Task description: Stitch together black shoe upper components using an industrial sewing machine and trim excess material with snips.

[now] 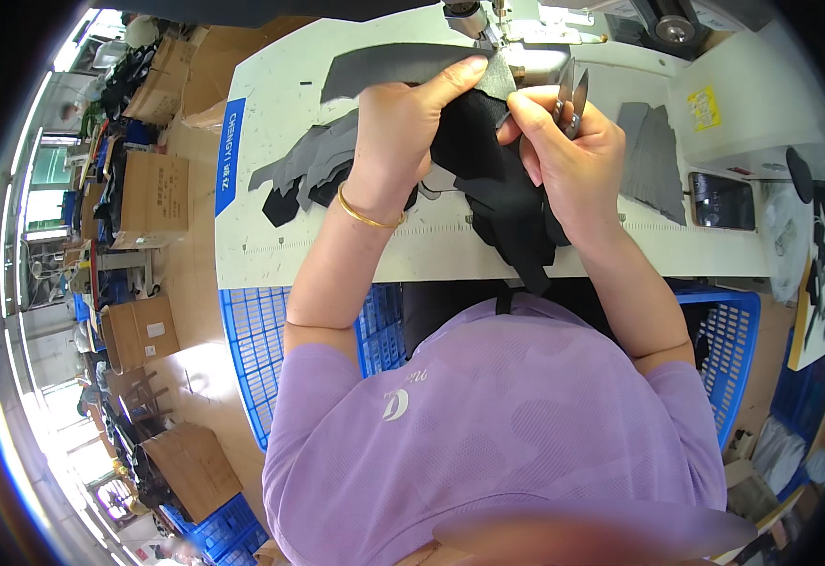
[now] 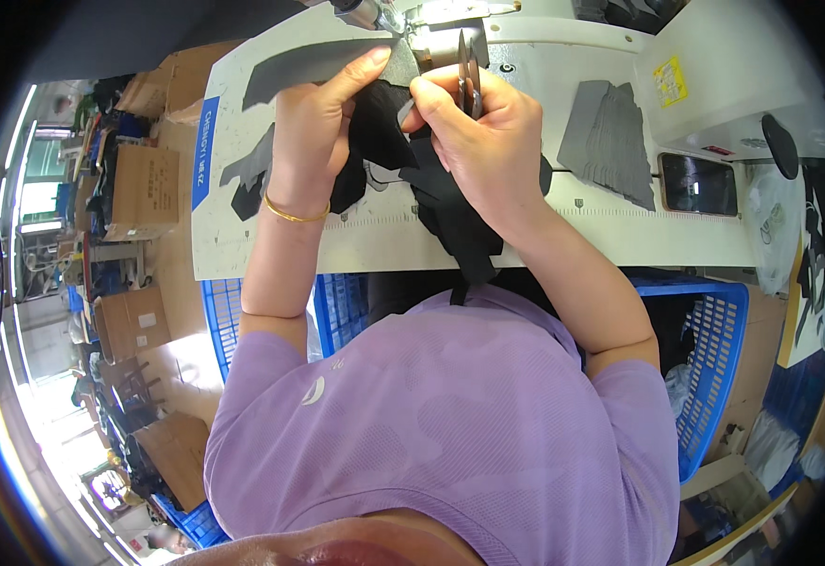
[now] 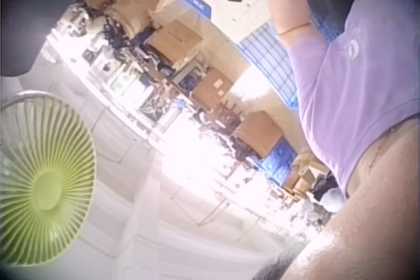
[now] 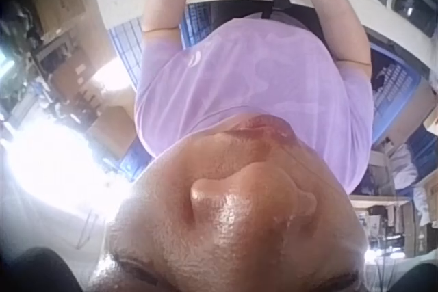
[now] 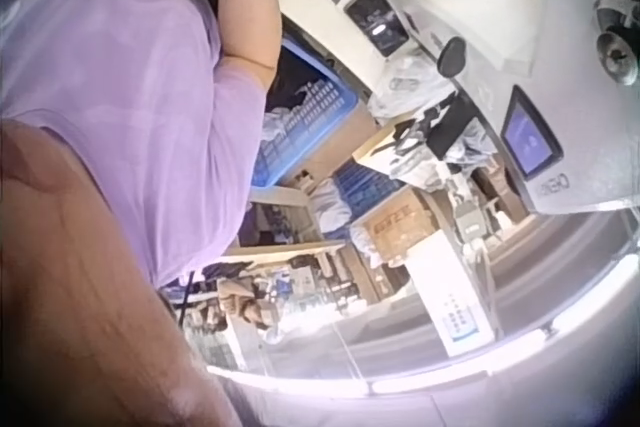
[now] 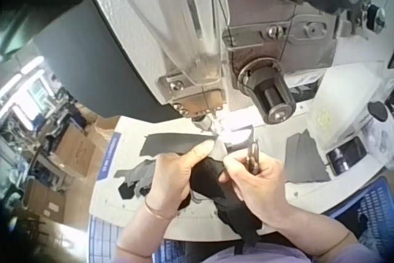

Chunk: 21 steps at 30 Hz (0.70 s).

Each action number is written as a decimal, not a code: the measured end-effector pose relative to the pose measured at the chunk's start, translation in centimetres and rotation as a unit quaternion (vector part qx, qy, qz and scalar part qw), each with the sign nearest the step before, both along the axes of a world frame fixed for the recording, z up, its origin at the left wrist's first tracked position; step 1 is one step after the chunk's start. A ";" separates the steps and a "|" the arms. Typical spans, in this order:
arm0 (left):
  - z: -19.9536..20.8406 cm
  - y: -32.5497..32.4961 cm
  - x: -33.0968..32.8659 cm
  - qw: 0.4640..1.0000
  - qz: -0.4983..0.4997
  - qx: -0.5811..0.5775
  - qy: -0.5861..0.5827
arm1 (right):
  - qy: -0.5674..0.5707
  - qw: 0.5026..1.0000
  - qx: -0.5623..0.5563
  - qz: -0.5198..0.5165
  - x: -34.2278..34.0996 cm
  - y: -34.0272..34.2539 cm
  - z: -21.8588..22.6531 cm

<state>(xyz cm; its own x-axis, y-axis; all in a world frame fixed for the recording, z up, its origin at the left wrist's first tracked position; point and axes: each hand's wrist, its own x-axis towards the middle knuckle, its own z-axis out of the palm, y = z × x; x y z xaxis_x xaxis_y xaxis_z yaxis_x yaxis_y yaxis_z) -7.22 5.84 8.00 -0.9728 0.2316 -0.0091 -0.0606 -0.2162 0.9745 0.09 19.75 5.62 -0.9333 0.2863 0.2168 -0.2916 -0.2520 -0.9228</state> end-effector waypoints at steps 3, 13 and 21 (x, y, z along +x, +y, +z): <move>0.4 0.1 -1.2 0.998 -0.046 0.029 0.026 | 0.010 1.000 -0.013 -0.008 -0.5 -0.1 0.3; 0.8 0.3 -2.4 0.992 -0.086 0.049 0.072 | 0.031 0.999 -0.020 -0.010 -1.3 -0.1 0.0; 0.1 0.0 -3.1 0.993 -0.084 0.036 0.081 | 0.013 1.000 -0.014 -0.019 -1.0 -0.6 0.6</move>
<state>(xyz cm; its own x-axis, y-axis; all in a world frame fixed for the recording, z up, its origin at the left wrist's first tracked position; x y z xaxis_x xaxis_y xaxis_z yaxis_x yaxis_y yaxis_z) -10.36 5.80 8.13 -0.9081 0.3841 0.1665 0.0544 -0.2860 0.9567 -0.95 19.11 6.17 -0.9154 0.3286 0.2324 -0.3257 -0.2655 -0.9074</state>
